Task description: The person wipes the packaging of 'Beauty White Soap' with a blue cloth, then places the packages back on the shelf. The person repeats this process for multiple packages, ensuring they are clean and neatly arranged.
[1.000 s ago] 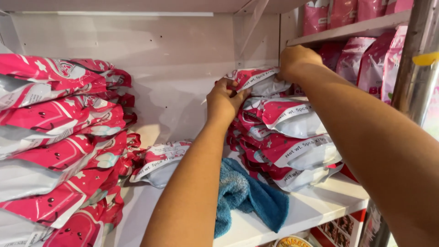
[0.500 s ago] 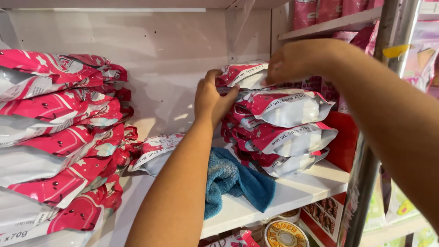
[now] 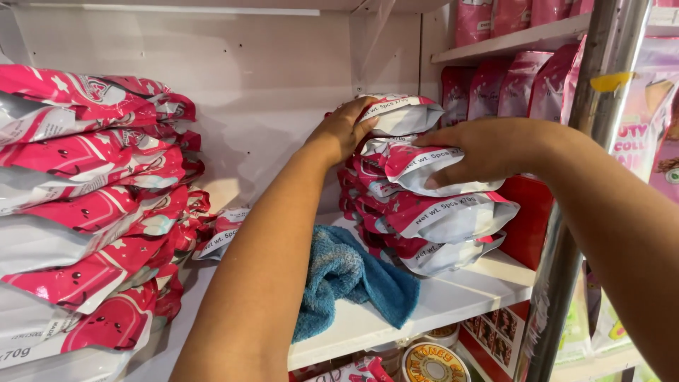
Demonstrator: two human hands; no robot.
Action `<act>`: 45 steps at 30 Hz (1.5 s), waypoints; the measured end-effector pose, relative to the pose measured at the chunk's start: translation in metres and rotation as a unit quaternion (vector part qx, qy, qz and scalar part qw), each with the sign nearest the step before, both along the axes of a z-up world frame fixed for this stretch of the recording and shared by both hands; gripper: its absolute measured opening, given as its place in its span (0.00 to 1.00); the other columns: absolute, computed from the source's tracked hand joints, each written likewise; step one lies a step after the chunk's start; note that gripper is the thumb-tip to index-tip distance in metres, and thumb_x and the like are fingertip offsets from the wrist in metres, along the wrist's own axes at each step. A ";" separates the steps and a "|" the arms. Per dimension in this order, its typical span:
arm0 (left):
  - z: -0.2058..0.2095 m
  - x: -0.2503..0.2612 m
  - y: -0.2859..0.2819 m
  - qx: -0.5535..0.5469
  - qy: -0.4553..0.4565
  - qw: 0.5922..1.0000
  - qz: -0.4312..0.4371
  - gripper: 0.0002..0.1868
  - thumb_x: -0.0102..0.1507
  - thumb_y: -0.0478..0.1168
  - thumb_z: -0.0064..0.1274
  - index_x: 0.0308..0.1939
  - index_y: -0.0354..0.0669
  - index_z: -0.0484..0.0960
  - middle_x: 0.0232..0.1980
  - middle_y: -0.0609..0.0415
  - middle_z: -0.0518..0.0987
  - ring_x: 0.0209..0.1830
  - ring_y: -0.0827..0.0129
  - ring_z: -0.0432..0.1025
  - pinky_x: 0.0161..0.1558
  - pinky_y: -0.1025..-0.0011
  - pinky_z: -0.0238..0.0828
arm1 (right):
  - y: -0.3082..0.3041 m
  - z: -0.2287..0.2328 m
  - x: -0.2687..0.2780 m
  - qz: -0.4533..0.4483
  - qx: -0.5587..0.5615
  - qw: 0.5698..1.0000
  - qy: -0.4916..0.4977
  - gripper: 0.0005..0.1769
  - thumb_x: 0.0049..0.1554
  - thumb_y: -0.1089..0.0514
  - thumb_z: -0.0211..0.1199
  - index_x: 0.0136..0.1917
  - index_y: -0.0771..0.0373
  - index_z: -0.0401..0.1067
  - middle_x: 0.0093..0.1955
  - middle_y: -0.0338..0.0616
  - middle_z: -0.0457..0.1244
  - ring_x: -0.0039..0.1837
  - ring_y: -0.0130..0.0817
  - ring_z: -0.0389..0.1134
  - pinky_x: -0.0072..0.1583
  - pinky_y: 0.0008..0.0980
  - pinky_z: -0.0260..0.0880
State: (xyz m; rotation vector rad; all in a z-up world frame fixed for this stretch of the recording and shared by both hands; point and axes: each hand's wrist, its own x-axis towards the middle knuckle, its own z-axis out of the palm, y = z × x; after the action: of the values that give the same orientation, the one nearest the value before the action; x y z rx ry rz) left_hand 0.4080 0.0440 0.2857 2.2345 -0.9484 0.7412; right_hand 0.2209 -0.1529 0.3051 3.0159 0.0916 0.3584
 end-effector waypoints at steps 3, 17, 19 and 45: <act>-0.004 0.002 -0.002 0.011 0.010 1.000 0.002 0.27 0.70 0.57 0.41 0.74 0.65 0.62 0.76 0.55 0.65 0.75 0.58 0.61 0.71 0.61 0.58 | -0.002 -0.007 0.004 0.017 0.008 1.000 -0.011 0.50 0.50 0.27 0.64 0.80 0.36 0.51 0.77 0.44 0.56 0.77 0.47 0.58 0.74 0.43 0.58; -0.027 -0.033 0.013 0.044 -0.086 0.991 0.097 0.44 0.67 0.59 0.51 0.75 0.36 0.51 0.74 0.34 0.61 0.72 0.44 0.59 0.68 0.57 0.59 | 0.029 -0.052 -0.031 0.100 -0.063 0.964 -0.240 0.45 0.50 0.49 0.68 0.77 0.52 0.53 0.80 0.54 0.47 0.81 0.51 0.45 0.75 0.58 0.43; -0.031 -0.051 0.023 0.047 -0.132 0.986 0.093 0.43 0.67 0.60 0.51 0.72 0.31 0.57 0.74 0.32 0.61 0.72 0.42 0.59 0.66 0.56 0.59 | 0.044 -0.055 -0.036 0.126 -0.085 0.953 -0.261 0.47 0.49 0.52 0.68 0.78 0.53 0.52 0.81 0.56 0.45 0.82 0.52 0.42 0.75 0.60 0.39; -0.147 -0.228 0.156 0.033 -0.104 0.987 0.116 0.41 0.56 0.47 0.62 0.69 0.34 0.66 0.64 0.31 0.70 0.64 0.37 0.64 0.62 0.51 0.62 | 0.150 -0.157 0.013 0.220 0.074 0.959 -0.163 0.34 0.55 0.43 0.65 0.70 0.57 0.65 0.65 0.61 0.61 0.66 0.62 0.63 0.66 0.51 0.63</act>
State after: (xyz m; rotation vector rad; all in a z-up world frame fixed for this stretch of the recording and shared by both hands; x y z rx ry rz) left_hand 0.1800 0.1997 0.1389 2.3857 -0.8260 1.0804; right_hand 0.2335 -0.0025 0.1485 3.0042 0.7434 0.9325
